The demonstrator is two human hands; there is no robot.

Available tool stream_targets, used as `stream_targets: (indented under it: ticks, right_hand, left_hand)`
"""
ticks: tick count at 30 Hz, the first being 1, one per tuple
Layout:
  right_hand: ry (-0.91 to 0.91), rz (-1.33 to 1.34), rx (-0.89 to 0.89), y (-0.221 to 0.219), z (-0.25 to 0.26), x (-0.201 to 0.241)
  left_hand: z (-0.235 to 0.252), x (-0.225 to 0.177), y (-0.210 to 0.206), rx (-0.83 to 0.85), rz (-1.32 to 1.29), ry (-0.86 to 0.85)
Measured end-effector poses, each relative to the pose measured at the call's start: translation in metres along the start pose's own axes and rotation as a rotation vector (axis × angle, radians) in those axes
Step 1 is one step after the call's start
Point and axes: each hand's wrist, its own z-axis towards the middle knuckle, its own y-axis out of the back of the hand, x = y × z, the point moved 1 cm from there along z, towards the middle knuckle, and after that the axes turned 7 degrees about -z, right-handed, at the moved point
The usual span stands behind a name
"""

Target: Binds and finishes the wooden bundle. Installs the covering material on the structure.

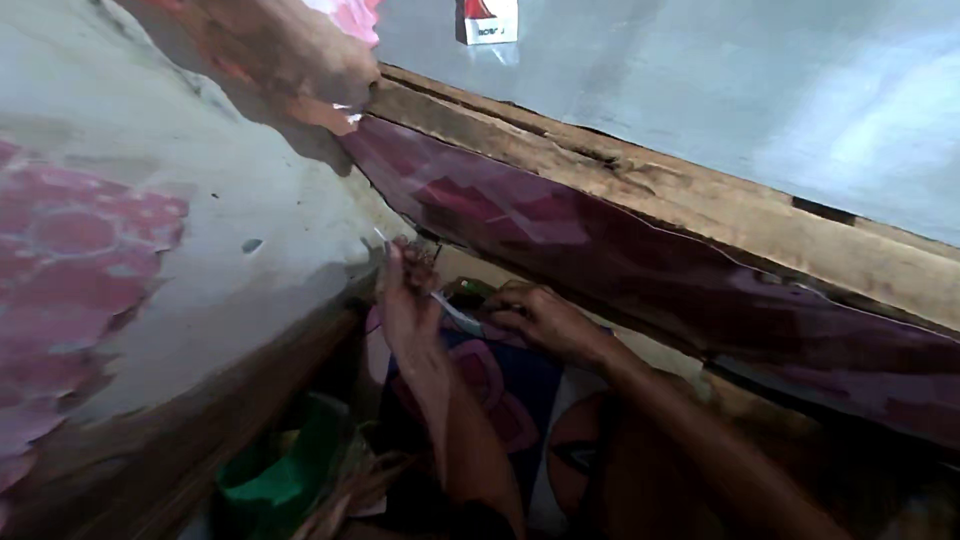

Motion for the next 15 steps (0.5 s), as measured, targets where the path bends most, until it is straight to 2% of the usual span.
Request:
stream_targets:
  ticks: [4, 9, 13, 15]
  right_hand:
    - [-0.233, -0.258, 0.027, -0.017, 0.02, -0.031]
    - [-0.215, -0.462, -0.012, -0.05, 0.056, -0.047]
    - [-0.204, -0.543, -0.032, -0.077, 0.101, -0.06]
    - [-0.266, -0.578, 0.045, -0.085, 0.117, -0.061]
  left_hand:
    - [0.045, -0.002, 0.044, -0.001, 0.516, -0.235]
    - [0.065, 0.024, 0.077, -0.043, 0.666, -0.7]
    - [0.069, 0.038, 0.081, -0.033, 0.76, -0.769]
    - [0.068, 0.035, 0.082, -0.036, 0.709, -0.746]
